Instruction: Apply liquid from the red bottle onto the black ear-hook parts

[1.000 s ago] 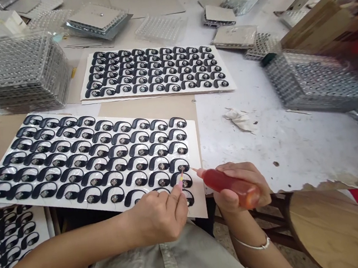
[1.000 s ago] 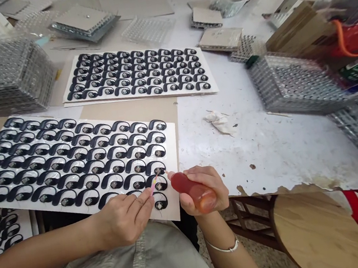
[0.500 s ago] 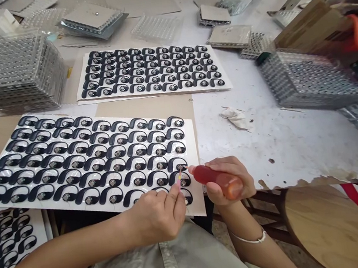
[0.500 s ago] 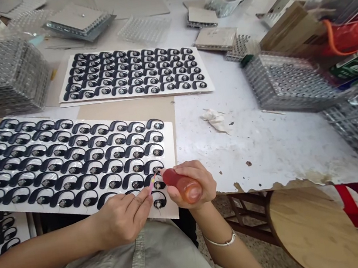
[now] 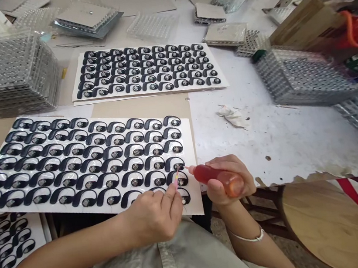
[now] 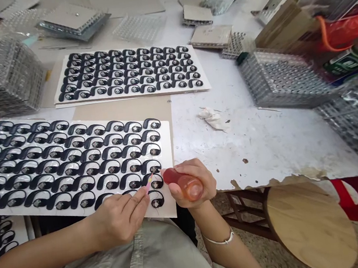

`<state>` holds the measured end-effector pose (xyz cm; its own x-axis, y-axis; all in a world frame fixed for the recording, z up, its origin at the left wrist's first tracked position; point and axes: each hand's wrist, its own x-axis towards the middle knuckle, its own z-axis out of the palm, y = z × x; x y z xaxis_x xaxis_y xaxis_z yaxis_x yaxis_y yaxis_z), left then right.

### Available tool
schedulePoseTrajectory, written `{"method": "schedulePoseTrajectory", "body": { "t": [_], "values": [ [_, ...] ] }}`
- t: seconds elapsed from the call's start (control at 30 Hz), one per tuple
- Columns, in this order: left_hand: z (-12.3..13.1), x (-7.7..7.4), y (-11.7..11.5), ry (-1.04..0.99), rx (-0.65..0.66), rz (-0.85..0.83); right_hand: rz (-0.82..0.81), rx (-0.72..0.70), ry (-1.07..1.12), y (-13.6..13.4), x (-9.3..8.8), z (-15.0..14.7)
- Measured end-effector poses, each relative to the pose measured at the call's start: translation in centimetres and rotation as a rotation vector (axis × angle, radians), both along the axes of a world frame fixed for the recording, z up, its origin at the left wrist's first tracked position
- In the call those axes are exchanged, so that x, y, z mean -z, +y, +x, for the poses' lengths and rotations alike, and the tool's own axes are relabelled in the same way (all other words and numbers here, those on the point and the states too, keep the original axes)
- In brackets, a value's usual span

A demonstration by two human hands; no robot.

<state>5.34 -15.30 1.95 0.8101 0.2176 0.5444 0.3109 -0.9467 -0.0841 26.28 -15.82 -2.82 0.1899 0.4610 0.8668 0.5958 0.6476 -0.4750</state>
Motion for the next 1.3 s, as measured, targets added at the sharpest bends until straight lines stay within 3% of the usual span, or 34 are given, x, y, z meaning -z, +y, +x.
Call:
{"method": "schedulePoseTrajectory", "body": {
  "t": [1.3],
  "values": [
    [-0.52, -0.21, 0.55, -0.006, 0.015, -0.051, -0.002, -0.037, 0.014, -0.24, -0.13, -0.11]
  ]
}}
